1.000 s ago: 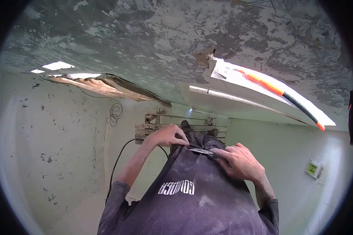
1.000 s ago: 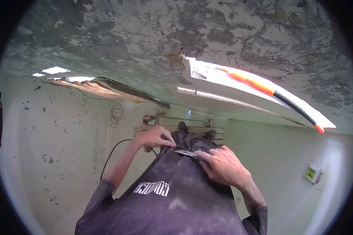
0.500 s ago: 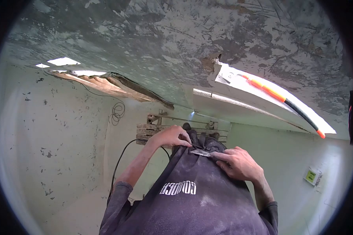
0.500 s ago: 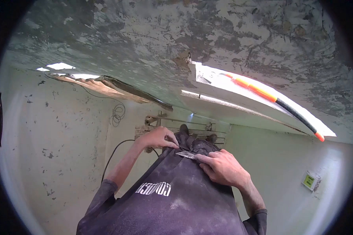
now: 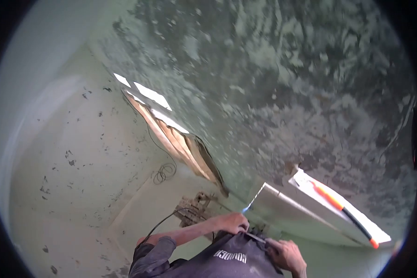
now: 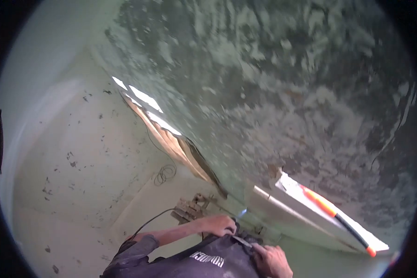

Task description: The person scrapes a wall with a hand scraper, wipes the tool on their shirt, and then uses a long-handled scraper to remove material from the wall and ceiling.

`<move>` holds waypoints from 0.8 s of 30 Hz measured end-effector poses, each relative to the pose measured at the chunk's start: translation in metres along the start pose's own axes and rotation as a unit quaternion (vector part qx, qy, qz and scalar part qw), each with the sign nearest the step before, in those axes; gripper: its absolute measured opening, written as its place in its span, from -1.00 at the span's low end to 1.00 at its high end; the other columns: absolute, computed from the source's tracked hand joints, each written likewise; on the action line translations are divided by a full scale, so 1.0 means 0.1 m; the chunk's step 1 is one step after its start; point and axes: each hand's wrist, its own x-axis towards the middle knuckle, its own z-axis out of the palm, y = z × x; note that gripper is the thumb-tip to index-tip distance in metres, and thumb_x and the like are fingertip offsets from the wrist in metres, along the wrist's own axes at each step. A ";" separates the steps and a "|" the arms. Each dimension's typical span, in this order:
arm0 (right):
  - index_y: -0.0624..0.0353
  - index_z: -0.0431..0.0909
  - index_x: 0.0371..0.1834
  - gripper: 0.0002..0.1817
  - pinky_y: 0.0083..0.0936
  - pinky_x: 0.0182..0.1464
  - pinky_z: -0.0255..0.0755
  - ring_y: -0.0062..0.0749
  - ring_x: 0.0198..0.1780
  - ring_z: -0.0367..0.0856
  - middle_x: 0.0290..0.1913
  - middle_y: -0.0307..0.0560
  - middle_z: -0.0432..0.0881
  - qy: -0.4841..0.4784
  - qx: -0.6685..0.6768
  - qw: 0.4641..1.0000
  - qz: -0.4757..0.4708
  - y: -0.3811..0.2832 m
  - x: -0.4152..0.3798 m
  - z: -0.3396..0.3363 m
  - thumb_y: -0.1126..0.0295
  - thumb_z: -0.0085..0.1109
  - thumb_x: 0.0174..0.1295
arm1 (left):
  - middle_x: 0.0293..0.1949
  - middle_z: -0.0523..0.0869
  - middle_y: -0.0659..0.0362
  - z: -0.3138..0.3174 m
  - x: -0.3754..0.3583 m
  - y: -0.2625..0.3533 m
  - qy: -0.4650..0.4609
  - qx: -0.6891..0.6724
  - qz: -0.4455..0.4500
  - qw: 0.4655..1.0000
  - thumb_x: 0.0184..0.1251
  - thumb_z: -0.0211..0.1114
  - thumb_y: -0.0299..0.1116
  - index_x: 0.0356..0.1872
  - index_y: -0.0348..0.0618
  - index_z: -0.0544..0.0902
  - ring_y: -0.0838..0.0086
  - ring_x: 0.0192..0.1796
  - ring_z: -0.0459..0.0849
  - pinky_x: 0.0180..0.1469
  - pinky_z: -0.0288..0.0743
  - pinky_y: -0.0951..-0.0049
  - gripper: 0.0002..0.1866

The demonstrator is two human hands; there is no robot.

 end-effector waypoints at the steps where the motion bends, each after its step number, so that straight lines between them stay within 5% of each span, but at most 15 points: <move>1: -0.01 0.60 0.08 -0.63 -0.15 -0.17 0.51 0.03 -0.28 0.65 -0.34 0.06 0.67 -0.019 0.017 1.000 -0.017 0.01 0.02 -0.01 0.27 0.18 0.19 | -0.36 0.72 0.01 0.03 -0.01 -0.01 0.008 0.008 0.003 1.000 0.03 0.34 -0.40 -0.38 -0.20 0.70 0.09 -0.20 0.71 -0.14 0.53 0.17 -0.86; 3: 0.07 0.51 0.14 -0.62 -0.07 -0.10 0.45 0.12 -0.17 0.60 -0.26 0.23 0.63 -0.022 0.081 0.996 -0.022 -0.04 -0.01 -0.08 0.33 0.13 0.23 | -0.36 0.72 0.00 0.13 -0.01 -0.06 0.021 0.020 0.010 1.000 0.04 0.34 -0.40 -0.37 -0.22 0.67 0.06 -0.19 0.70 -0.15 0.52 0.14 -0.86; 9: 0.09 0.58 0.04 -0.69 -0.06 -0.08 0.45 0.14 -0.18 0.61 -0.25 0.24 0.65 -0.017 0.032 0.999 0.002 -0.16 0.12 -0.06 0.35 0.06 0.24 | -0.37 0.70 -0.03 0.29 0.03 -0.25 0.047 0.013 0.027 0.998 0.07 0.29 -0.48 -0.33 -0.23 0.63 0.07 -0.23 0.69 -0.20 0.48 0.15 -0.87; 13: 0.11 0.60 0.01 -0.68 -0.07 -0.12 0.48 0.14 -0.18 0.63 -0.24 0.25 0.66 -0.007 0.082 0.992 -0.092 -0.22 0.12 -0.16 0.36 0.08 0.20 | -0.40 0.70 0.01 0.26 0.02 -0.21 0.032 -0.047 -0.026 0.998 0.06 0.36 -0.38 -0.34 -0.19 0.64 0.07 -0.24 0.70 -0.22 0.48 0.15 -0.84; 17: 0.11 0.59 0.06 -0.66 -0.09 -0.12 0.49 0.16 -0.16 0.63 -0.21 0.24 0.66 -0.071 -0.011 0.996 -0.053 -0.22 0.13 -0.20 0.35 0.07 0.22 | -0.43 0.71 0.02 0.33 0.01 -0.24 0.032 -0.042 -0.049 0.997 0.10 0.38 -0.36 -0.37 -0.21 0.65 0.15 -0.29 0.70 -0.24 0.48 0.20 -0.85; 24: 0.10 0.56 0.11 -0.66 -0.03 -0.12 0.47 0.20 -0.17 0.61 -0.23 0.28 0.65 -0.086 0.045 0.990 -0.101 -0.14 0.10 -0.11 0.31 0.03 0.30 | -0.47 0.70 0.06 0.33 -0.07 -0.17 0.022 -0.101 -0.057 0.993 0.08 0.42 -0.36 -0.38 -0.22 0.66 0.31 -0.35 0.69 -0.28 0.47 0.27 -0.83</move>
